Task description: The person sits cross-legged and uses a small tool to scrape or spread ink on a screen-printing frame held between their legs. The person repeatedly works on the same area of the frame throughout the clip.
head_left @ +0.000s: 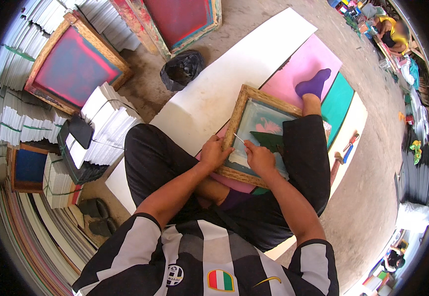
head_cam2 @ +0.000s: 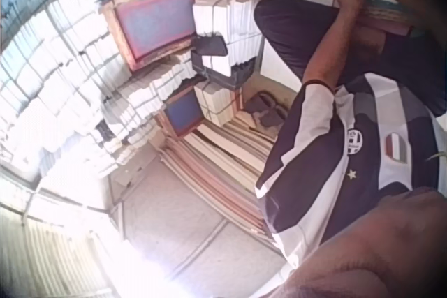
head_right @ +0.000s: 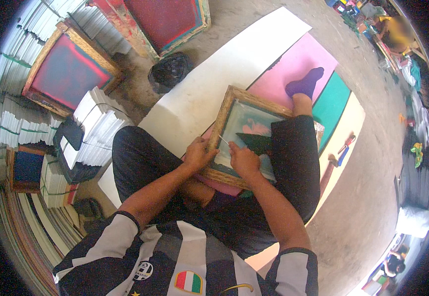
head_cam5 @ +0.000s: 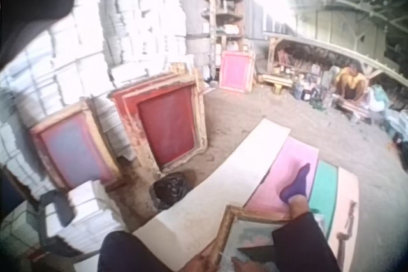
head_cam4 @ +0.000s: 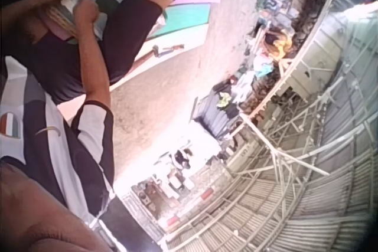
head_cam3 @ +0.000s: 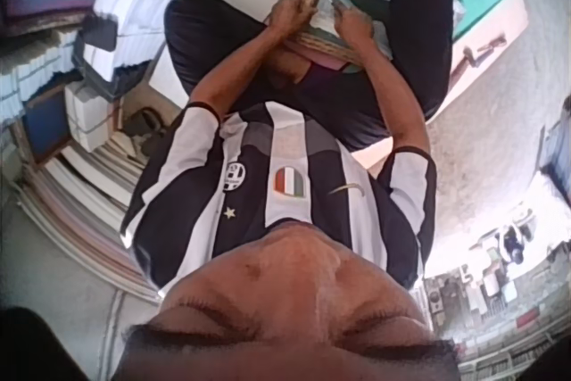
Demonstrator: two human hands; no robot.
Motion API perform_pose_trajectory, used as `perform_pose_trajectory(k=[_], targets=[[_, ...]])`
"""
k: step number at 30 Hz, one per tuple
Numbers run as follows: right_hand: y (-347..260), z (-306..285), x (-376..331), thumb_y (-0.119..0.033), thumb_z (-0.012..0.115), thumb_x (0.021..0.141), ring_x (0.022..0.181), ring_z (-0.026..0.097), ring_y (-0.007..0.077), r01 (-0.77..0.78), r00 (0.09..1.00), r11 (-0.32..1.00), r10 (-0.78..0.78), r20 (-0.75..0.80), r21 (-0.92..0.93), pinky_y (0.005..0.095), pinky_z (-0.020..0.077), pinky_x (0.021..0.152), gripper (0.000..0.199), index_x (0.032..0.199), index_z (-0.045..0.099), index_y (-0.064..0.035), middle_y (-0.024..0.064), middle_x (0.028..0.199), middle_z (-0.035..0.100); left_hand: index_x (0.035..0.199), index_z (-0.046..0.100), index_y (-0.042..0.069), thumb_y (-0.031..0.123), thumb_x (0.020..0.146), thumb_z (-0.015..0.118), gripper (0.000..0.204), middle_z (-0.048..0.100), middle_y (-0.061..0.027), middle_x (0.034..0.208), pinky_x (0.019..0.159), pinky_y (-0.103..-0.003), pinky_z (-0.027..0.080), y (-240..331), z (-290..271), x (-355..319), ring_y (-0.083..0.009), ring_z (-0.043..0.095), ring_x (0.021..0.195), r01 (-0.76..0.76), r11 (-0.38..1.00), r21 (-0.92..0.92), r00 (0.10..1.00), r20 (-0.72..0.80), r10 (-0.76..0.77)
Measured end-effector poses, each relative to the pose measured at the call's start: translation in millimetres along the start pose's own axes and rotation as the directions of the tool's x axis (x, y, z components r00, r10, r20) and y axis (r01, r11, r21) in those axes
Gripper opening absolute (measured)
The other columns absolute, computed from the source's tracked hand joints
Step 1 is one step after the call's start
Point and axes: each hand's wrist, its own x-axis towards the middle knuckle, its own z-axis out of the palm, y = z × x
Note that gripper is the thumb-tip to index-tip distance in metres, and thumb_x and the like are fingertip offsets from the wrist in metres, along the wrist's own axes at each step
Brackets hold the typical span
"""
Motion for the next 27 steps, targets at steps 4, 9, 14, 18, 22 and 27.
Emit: perform_pose_trajectory(k=[4, 9, 14, 18, 22, 27], targets=[[30.2, 34.9, 5.3, -0.034, 0.055, 0.101, 0.08, 0.072, 0.041, 0.024, 0.998, 0.927, -0.003, -0.056, 0.373, 0.055, 0.0574, 0.07, 0.038, 0.138, 0.061, -0.0271, 0.0189, 0.083, 0.071, 0.111, 0.072, -0.004, 0.041, 0.082, 0.081, 0.055, 0.065, -0.0207, 0.102, 0.083, -0.046, 0.055, 0.7, -2.5, 2.6, -0.0378, 0.067, 0.094, 0.012, 1.0, -0.009, 0.999, 0.035, -0.012], [13.6, 5.6, 6.0, -0.036, 0.06, 0.1, 0.089, 0.071, 0.0433, 0.026, 1.0, 0.999, -0.026, -0.008, 0.032, 0.0526, 0.0561, 0.078, 0.033, 0.13, 0.069, -0.0244, 0.0209, 0.094, 0.073, 0.111, 0.072, -0.004, 0.041, 0.082, 0.08, 0.054, 0.065, -0.0206, 0.102, 0.083, -0.047, 0.055, -1.9, -4.1, 0.5, -0.038, 0.067, 0.094, 0.01, 1.0, -0.013, 1.0, 0.007, -0.01], [37.0, 26.3, 17.0, -0.038, 0.061, 0.1, 0.092, 0.071, 0.0447, -0.028, 1.0, 0.901, 0.02, 0.023, 0.433, 0.0498, 0.0558, 0.082, 0.034, 0.129, 0.071, -0.0234, 0.0226, 0.097, 0.074, 0.111, 0.072, -0.003, 0.042, 0.082, 0.08, 0.054, 0.065, -0.0218, 0.103, 0.083, -0.048, 0.055, -0.9, -4.5, 1.1, -0.0389, 0.067, 0.094, -0.039, 0.999, -0.018, 0.999, -0.009, 0.039], [50.7, 29.5, 27.2, -0.039, 0.063, 0.099, 0.095, 0.071, 0.0418, -0.05, 0.995, 0.8, -0.014, 0.102, 0.598, 0.0492, 0.0553, 0.085, 0.034, 0.128, 0.072, -0.0235, 0.0198, 0.103, 0.075, 0.109, 0.073, -0.002, 0.043, 0.082, 0.08, 0.053, 0.065, -0.0221, 0.103, 0.082, -0.048, 0.055, -1.1, -4.2, 3.1, -0.0394, 0.067, 0.093, -0.004, 0.999, -0.035, 1.0, 0.028, 0.005], [22.4, 4.8, 15.5, -0.038, 0.065, 0.098, 0.099, 0.074, 0.0335, -0.015, 1.0, 0.917, 0.014, 0.007, 0.399, 0.0453, 0.0547, 0.086, 0.035, 0.124, 0.074, -0.0168, 0.0184, 0.104, 0.075, 0.107, 0.073, -0.002, 0.044, 0.082, 0.08, 0.053, 0.065, -0.0219, 0.102, 0.083, -0.048, 0.055, -10.1, -1.9, 3.2, -0.0392, 0.067, 0.094, 0.001, 0.999, -0.038, 0.999, 0.04, 0.001], [36.1, 16.1, 22.9, -0.039, 0.063, 0.1, 0.069, 0.066, 0.0204, -0.058, 0.998, 0.854, 0.044, 0.04, 0.517, 0.0372, 0.0499, 0.062, 0.038, 0.124, 0.074, -0.0115, 0.0124, 0.084, 0.072, 0.105, 0.073, -0.004, 0.045, 0.082, 0.08, 0.055, 0.065, -0.022, 0.103, 0.084, -0.047, 0.055, -4.2, -2.5, 2.5, -0.0389, 0.067, 0.096, -0.009, 0.999, -0.051, 0.999, 0.032, 0.01]])
